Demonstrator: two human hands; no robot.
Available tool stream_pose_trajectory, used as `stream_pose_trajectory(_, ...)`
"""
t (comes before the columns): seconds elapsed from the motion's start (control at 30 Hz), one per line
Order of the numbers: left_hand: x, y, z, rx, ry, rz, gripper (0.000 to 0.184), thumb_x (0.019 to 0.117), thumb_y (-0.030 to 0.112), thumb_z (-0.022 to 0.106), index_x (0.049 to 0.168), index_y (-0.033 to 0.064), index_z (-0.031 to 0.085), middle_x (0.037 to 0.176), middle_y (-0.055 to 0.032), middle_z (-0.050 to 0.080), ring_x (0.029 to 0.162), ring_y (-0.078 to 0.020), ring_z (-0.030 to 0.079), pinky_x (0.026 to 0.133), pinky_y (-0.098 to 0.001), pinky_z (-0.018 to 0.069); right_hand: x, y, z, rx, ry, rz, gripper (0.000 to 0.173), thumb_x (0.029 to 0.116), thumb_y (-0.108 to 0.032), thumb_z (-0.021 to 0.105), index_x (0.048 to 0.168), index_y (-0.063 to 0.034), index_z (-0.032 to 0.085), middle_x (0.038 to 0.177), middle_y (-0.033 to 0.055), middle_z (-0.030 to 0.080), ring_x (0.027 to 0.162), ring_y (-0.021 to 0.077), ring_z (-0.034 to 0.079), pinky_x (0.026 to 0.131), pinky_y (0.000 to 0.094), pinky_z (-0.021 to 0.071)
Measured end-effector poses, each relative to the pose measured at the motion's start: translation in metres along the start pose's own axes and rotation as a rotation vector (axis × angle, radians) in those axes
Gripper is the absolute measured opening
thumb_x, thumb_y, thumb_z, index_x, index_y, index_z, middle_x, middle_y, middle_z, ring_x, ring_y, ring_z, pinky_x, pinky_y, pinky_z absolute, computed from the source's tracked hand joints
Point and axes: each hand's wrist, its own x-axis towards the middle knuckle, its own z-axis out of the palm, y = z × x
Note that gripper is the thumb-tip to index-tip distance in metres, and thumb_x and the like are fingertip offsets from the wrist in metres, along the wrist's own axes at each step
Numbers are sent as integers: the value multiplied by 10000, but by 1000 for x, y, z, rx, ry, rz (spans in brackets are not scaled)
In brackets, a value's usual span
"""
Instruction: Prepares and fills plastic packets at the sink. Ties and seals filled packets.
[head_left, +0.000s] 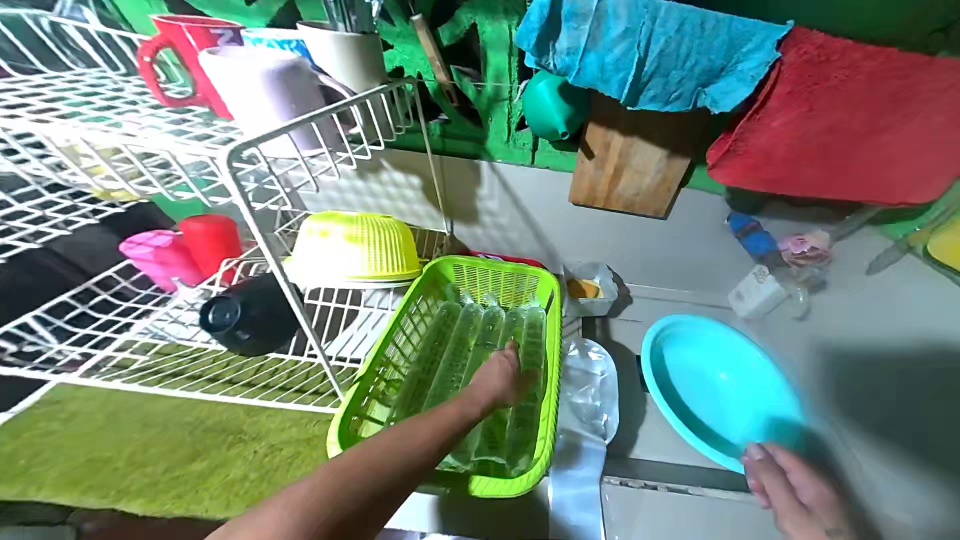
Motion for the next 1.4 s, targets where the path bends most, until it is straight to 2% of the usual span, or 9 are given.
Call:
stream_pose_trajectory(0.13, -5, 1, -1, 363, 32, 134, 760, 978, 578, 583, 1543, 100, 413, 1557, -185, 421, 1389, -415, 463, 1039, -597, 479, -12, 7, 1, 22, -16, 51, 215, 1049, -145, 482, 945, -16, 619, 744, -33, 591, 659, 22, 581, 634, 202, 509)
stream_pose_trajectory(0.33, 28, -28, 20, 521, 26, 507, 710, 1088, 535, 296, 1651, 116, 194, 1735, -111, 63, 1593, -355, 51, 1254, -588, 143, -26, 19, 6, 5, -56, 70, 238, 1058, -157, 480, 960, 7, 622, 754, -19, 590, 655, 23, 576, 629, 207, 512)
stream_pose_trajectory(0.53, 28, -48, 21, 582, -29, 461, 738, 1079, 585, 199, 1668, 150, 103, 1742, -62, -3, 1597, -323, -39, 1244, -647, 39, -40, 24, 8, -18, -70, 82, 244, 1053, -157, 492, 945, 6, 637, 741, -15, 596, 653, 28, 582, 625, 210, 511)
stream_pose_trajectory(0.7, 27, -48, 18, 636, -46, 450, 753, 1076, 593, 187, 1668, 141, 83, 1740, -84, -7, 1596, -333, -44, 1235, -666, 22, -53, 26, 8, 2, -68, 107, 207, 1042, -128, 496, 945, -3, 630, 741, -25, 587, 657, 17, 576, 631, 202, 503)
stream_pose_trajectory(0.8, 16, -52, 18, 597, -59, 524, 924, 1001, 741, 229, 1665, 115, 92, 1733, -129, -17, 1594, -340, -47, 1232, -674, -9, -57, 27, 9, -6, -75, 101, 209, 1043, -134, 510, 935, -2, 631, 726, -18, 581, 641, 23, 562, 613, 202, 488)
stream_pose_trajectory(0.97, -1, -69, 20, 611, -130, 592, 984, 919, 853, 282, 1672, 242, 117, 1741, -67, -10, 1597, -318, -36, 1216, -704, -9, -62, 33, 37, -125, -155, 82, 224, 1019, -191, 546, 932, -17, 657, 701, 14, 567, 613, 72, 540, 585, 267, 481)
stream_pose_trajectory(1.2, -6, -56, 14, 681, -181, 493, 1010, 907, 857, 328, 1673, 243, 94, 1740, -67, -34, 1595, -308, -79, 1228, -673, -41, -47, 33, 117, -438, -616, -72, 318, 1018, -289, 588, 1127, -5, 683, 1076, 168, 695, 1003, 280, 694, 926, 441, 562)
stream_pose_trajectory(1.3, -17, -48, 8, 557, -97, 484, 939, 951, 747, 464, 1660, 188, 203, 1730, -95, 122, 1596, -326, 62, 1246, -650, 54, -34, 48, 138, -498, -723, -225, 317, 1011, -293, 599, 1156, -22, 678, 1128, 177, 674, 1050, 301, 678, 955, 456, 548)
stream_pose_trajectory(1.4, -44, -44, -3, 235, 149, 543, 764, 995, 563, 562, 1597, 133, 370, 1643, -97, 364, 1526, -298, 321, 1219, -589, 274, -26, 52, 143, -563, -786, -298, 305, 1046, -263, 507, 1114, -27, 688, 1120, 170, 684, 1082, 309, 670, 970, 471, 531)
